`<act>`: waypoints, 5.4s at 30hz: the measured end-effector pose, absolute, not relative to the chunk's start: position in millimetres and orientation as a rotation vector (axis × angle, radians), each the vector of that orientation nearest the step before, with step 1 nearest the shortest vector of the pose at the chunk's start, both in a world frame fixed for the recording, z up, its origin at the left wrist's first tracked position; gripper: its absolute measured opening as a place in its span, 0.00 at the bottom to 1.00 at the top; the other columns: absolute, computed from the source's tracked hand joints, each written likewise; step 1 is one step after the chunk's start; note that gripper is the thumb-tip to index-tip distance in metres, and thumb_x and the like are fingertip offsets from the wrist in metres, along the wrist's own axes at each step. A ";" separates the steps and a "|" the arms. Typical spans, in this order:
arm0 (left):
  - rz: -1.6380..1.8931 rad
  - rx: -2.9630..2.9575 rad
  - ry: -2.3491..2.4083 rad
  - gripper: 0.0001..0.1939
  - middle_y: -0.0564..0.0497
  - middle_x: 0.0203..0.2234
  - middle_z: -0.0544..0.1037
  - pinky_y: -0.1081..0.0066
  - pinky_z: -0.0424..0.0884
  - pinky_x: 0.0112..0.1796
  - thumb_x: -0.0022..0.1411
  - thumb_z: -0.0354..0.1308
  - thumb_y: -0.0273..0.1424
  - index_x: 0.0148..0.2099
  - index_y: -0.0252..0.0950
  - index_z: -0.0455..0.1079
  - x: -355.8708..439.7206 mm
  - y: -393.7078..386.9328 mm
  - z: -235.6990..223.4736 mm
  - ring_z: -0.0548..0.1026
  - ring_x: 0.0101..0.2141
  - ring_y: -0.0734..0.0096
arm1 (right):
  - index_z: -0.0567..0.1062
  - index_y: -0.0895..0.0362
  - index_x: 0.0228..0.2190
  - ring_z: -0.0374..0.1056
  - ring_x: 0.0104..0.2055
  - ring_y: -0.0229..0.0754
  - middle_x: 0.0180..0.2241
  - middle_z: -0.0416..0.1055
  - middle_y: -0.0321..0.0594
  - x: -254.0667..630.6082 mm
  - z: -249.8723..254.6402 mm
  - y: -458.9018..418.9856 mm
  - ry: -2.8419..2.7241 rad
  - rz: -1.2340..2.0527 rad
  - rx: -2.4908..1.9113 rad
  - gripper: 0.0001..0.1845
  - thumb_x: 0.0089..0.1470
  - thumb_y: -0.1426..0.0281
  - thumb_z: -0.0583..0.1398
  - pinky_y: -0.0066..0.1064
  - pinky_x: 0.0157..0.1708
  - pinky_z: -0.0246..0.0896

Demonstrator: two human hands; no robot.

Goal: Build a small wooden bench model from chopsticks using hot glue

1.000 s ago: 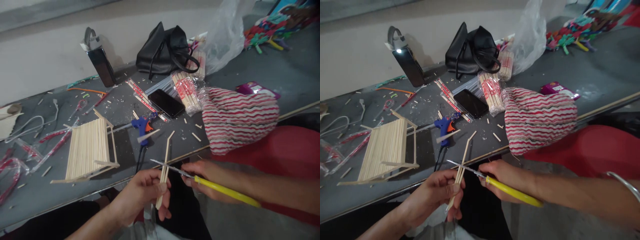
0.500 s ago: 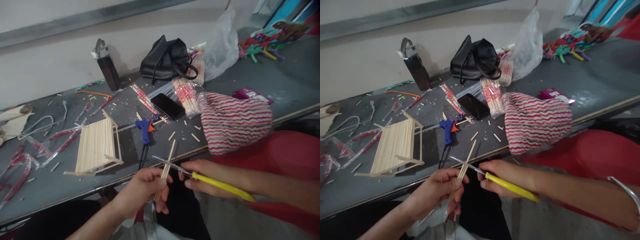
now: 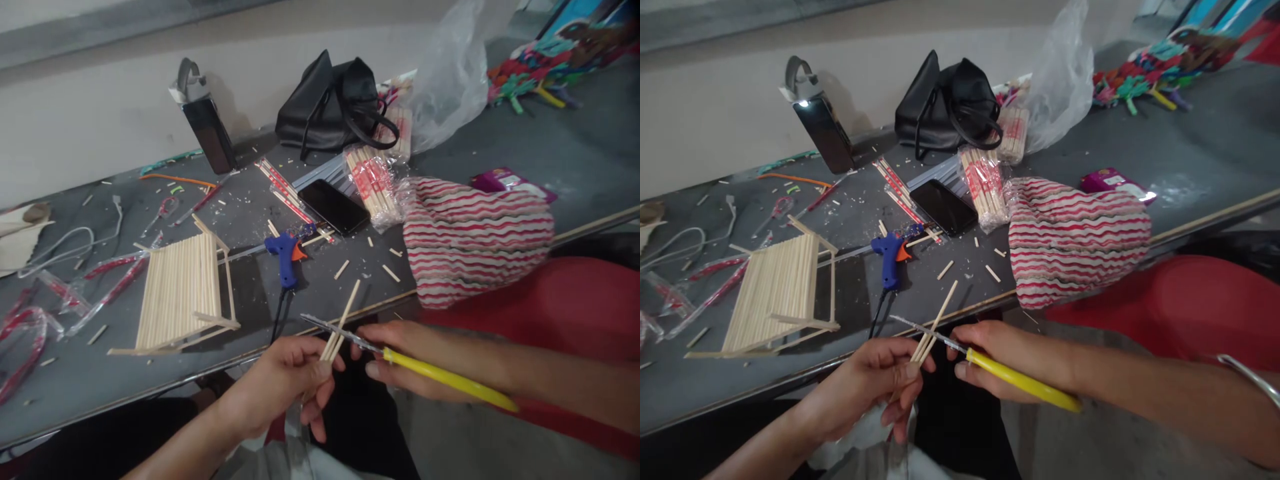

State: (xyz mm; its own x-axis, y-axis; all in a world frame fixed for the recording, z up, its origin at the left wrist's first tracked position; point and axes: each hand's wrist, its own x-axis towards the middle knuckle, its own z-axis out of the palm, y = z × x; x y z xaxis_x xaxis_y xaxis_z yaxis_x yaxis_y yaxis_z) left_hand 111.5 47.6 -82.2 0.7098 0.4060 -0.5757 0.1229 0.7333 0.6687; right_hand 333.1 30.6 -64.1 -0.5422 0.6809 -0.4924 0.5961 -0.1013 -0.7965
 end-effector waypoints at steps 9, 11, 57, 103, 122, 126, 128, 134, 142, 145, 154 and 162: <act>0.156 0.732 0.866 0.13 0.57 0.16 0.68 0.76 0.69 0.16 0.55 0.64 0.36 0.37 0.31 0.69 113.6 49.7 -74.4 0.62 0.13 0.82 | 0.67 0.57 0.29 0.56 0.28 0.35 0.25 0.61 0.32 331.3 -69.9 31.8 -2.025 1.733 -1.478 0.03 0.51 0.76 0.55 0.25 0.29 0.55; 0.171 0.717 0.879 0.13 0.57 0.16 0.68 0.75 0.70 0.17 0.55 0.63 0.36 0.37 0.31 0.70 114.3 48.2 -72.8 0.62 0.13 0.82 | 0.67 0.57 0.29 0.55 0.26 0.35 0.24 0.60 0.31 331.3 -71.5 30.7 -2.000 1.751 -1.476 0.02 0.51 0.75 0.55 0.25 0.27 0.54; 0.088 1.327 1.153 0.14 0.62 0.17 0.53 0.78 0.44 0.14 0.62 0.50 0.44 0.34 0.38 0.63 118.1 47.8 -39.1 0.47 0.15 0.80 | 0.70 0.56 0.36 0.53 0.12 0.26 0.16 0.58 0.23 324.8 -101.7 17.8 -1.667 1.758 -1.399 0.10 0.50 0.66 0.61 0.17 0.10 0.49; 0.714 0.572 0.573 0.12 0.65 0.15 0.49 0.81 0.40 0.16 0.51 0.63 0.27 0.31 0.36 0.60 67.5 35.6 -72.9 0.42 0.16 0.84 | 0.76 0.56 0.47 0.72 0.42 0.54 0.36 0.78 0.50 278.5 -54.9 60.0 -2.098 0.078 -2.126 0.21 0.50 0.66 0.62 0.39 0.42 0.59; 0.575 0.233 0.542 0.09 0.55 0.23 0.62 0.78 0.45 0.17 0.57 0.53 0.32 0.36 0.31 0.68 52.6 39.2 -87.6 0.55 0.17 0.83 | 0.74 0.56 0.28 0.63 0.22 0.36 0.20 0.68 0.33 245.2 -63.8 51.8 -1.406 0.865 -1.698 0.15 0.53 0.57 0.61 0.27 0.23 0.57; 0.614 0.267 0.494 0.05 0.55 0.23 0.64 0.77 0.57 0.21 0.59 0.54 0.28 0.36 0.31 0.68 52.6 38.8 -93.3 0.62 0.19 0.81 | 0.76 0.57 0.40 0.67 0.25 0.40 0.26 0.72 0.38 252.7 -65.5 55.6 -1.517 0.375 -1.848 0.17 0.52 0.59 0.61 0.32 0.30 0.63; 0.640 0.348 0.479 0.06 0.53 0.23 0.66 0.73 0.64 0.27 0.62 0.54 0.30 0.37 0.32 0.68 52.8 38.1 -94.6 0.67 0.21 0.77 | 0.75 0.56 0.44 0.68 0.26 0.40 0.27 0.73 0.38 245.6 -63.3 49.1 -1.522 0.440 -1.785 0.19 0.53 0.58 0.60 0.32 0.30 0.64; 0.634 0.538 0.490 0.12 0.58 0.21 0.60 0.68 0.67 0.34 0.60 0.60 0.37 0.41 0.34 0.69 54.4 40.4 -90.1 0.63 0.22 0.77 | 0.79 0.55 0.39 0.67 0.26 0.38 0.25 0.70 0.35 219.8 -63.8 33.3 -1.556 1.222 -1.501 0.17 0.52 0.57 0.62 0.28 0.27 0.63; 0.628 0.982 0.609 0.17 0.53 0.23 0.67 0.67 0.66 0.36 0.62 0.55 0.43 0.32 0.33 0.67 62.1 46.2 -82.2 0.66 0.27 0.72 | 0.80 0.56 0.30 0.64 0.23 0.33 0.28 0.71 0.35 221.5 -69.6 43.8 -1.430 1.249 -1.290 0.09 0.50 0.63 0.65 0.26 0.23 0.61; 0.685 1.364 0.712 0.11 0.47 0.34 0.74 0.66 0.67 0.42 0.63 0.55 0.36 0.42 0.33 0.71 62.6 50.7 -76.0 0.71 0.37 0.66 | 0.80 0.54 0.29 0.69 0.30 0.38 0.29 0.74 0.37 232.9 -61.1 42.1 -1.478 0.909 -1.319 0.07 0.51 0.64 0.64 0.28 0.29 0.64; 0.851 1.984 1.069 0.12 0.44 0.37 0.75 0.70 0.69 0.39 0.66 0.50 0.27 0.48 0.32 0.72 65.1 47.5 -88.2 0.73 0.38 0.66 | 0.80 0.52 0.31 0.72 0.32 0.41 0.33 0.78 0.40 254.6 -78.3 40.8 -1.504 0.494 -1.516 0.09 0.54 0.62 0.62 0.31 0.31 0.67; 0.757 2.073 1.080 0.12 0.44 0.36 0.74 0.69 0.68 0.38 0.65 0.51 0.25 0.48 0.31 0.71 83.0 57.1 -87.5 0.73 0.36 0.65 | 0.79 0.52 0.32 0.72 0.31 0.39 0.30 0.77 0.37 248.8 -77.1 36.1 -1.643 0.397 -1.494 0.06 0.56 0.66 0.61 0.29 0.29 0.65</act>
State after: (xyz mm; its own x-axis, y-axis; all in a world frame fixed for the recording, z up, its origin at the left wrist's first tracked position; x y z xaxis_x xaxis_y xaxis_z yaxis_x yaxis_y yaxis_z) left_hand 83.0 57.1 -87.5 0.4882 0.8532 0.1835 0.4634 -0.4316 0.7739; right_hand 248.8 36.1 -77.1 0.0836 0.9240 0.3732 0.6512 0.2328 -0.7223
